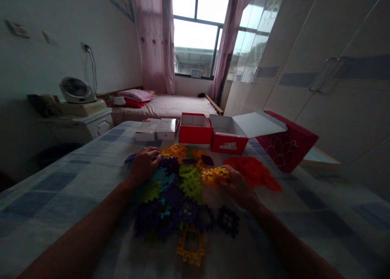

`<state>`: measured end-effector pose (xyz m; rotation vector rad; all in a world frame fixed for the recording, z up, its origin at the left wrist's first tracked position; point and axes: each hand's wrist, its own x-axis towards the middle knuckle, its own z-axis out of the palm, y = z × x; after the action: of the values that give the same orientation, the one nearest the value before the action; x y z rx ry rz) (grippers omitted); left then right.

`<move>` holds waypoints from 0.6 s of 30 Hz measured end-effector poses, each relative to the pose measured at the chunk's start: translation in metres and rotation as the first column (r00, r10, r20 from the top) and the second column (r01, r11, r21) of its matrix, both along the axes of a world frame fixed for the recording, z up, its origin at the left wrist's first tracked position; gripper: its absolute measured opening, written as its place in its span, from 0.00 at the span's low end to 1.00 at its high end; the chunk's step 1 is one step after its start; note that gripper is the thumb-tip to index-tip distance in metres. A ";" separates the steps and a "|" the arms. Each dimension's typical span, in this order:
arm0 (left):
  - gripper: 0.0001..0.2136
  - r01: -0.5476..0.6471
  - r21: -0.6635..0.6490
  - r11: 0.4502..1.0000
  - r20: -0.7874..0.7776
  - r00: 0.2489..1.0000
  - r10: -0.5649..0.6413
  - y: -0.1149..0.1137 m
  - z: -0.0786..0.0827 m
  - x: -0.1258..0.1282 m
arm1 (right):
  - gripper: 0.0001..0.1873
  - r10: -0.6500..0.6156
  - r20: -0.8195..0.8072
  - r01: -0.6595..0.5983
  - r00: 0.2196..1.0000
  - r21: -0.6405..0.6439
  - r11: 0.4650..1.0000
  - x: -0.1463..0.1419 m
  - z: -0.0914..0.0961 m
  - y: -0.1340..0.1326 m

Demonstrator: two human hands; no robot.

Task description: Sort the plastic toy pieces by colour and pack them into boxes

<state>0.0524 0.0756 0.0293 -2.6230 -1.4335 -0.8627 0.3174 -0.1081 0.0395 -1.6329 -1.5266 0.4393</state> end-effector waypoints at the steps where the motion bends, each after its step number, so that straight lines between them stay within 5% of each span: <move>1: 0.15 -0.006 -0.001 1.000 -0.006 1.000 0.006 0.000 0.000 0.000 | 0.11 -0.043 0.039 0.042 0.998 0.014 0.999 0.001 0.002 -0.001; 9: 0.16 0.006 0.035 0.999 0.027 1.000 -0.007 0.002 -0.003 0.000 | 0.12 -0.074 0.175 0.070 0.982 0.030 0.997 0.003 0.003 -0.001; 14: 0.17 0.031 0.024 0.999 0.014 0.999 -0.032 0.003 -0.004 -0.001 | 0.14 -0.169 -0.161 0.176 0.972 0.031 0.984 0.021 0.018 -0.010; 18: 0.19 0.042 0.018 0.999 0.000 0.999 -0.042 0.006 -0.004 -0.003 | 0.19 -0.305 -0.300 0.334 0.904 0.046 0.942 0.069 0.040 -0.047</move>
<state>0.0490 0.0819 0.0250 -2.6489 -1.3691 -0.8760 0.3866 -0.1552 0.0791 -1.6251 -1.0241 0.3954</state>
